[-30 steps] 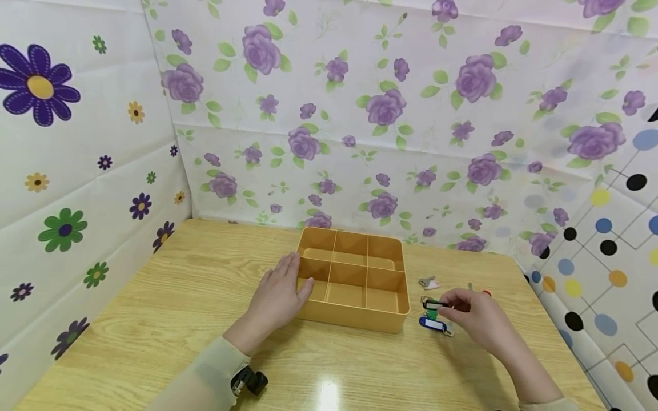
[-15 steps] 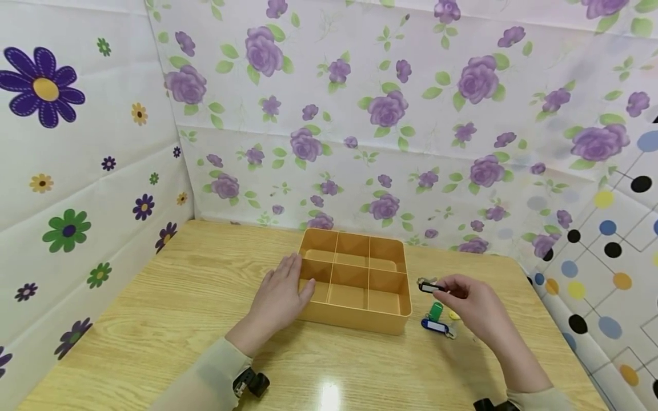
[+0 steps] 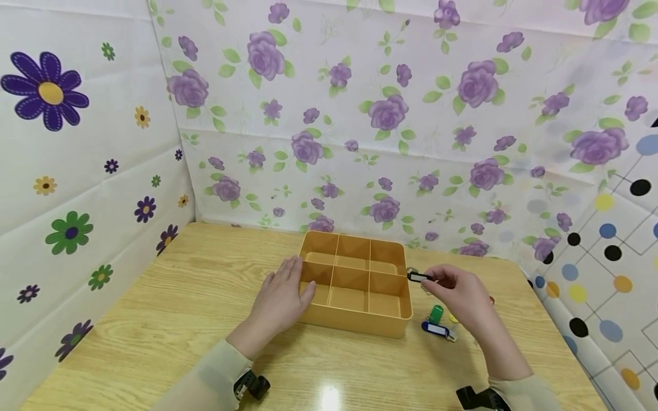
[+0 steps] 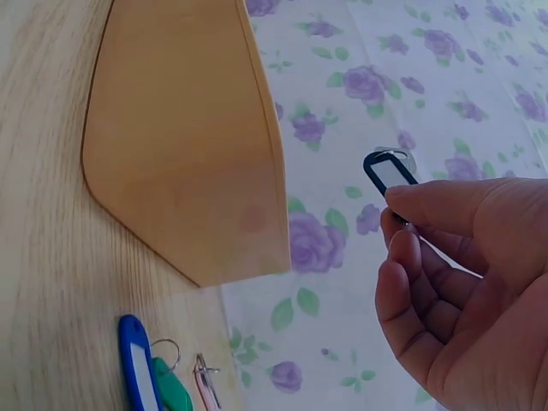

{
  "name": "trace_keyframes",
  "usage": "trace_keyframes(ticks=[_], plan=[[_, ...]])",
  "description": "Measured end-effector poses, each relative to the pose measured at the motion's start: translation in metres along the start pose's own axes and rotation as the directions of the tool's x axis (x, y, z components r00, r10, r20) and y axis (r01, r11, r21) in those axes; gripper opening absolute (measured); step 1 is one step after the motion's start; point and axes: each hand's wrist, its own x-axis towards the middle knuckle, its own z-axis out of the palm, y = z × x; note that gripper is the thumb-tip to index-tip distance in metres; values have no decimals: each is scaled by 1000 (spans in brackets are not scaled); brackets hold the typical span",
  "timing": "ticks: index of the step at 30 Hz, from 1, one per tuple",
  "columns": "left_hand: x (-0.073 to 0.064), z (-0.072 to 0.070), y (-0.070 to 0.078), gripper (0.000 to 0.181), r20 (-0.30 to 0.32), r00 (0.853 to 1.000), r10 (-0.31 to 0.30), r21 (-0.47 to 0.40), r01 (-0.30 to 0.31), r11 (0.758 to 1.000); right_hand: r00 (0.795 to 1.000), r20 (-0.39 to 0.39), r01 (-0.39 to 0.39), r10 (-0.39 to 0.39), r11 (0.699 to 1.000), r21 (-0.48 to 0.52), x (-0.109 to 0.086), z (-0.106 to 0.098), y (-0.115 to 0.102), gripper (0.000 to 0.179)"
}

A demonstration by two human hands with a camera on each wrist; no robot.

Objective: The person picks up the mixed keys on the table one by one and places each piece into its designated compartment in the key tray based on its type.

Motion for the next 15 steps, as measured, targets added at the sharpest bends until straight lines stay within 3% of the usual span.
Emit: trace_keyframes(ticks=[15], plan=[[0,0,0,81,-11,1000,0,-9,-1,1000,1000,-14,1,-1,999,48,17,14,-10,24]])
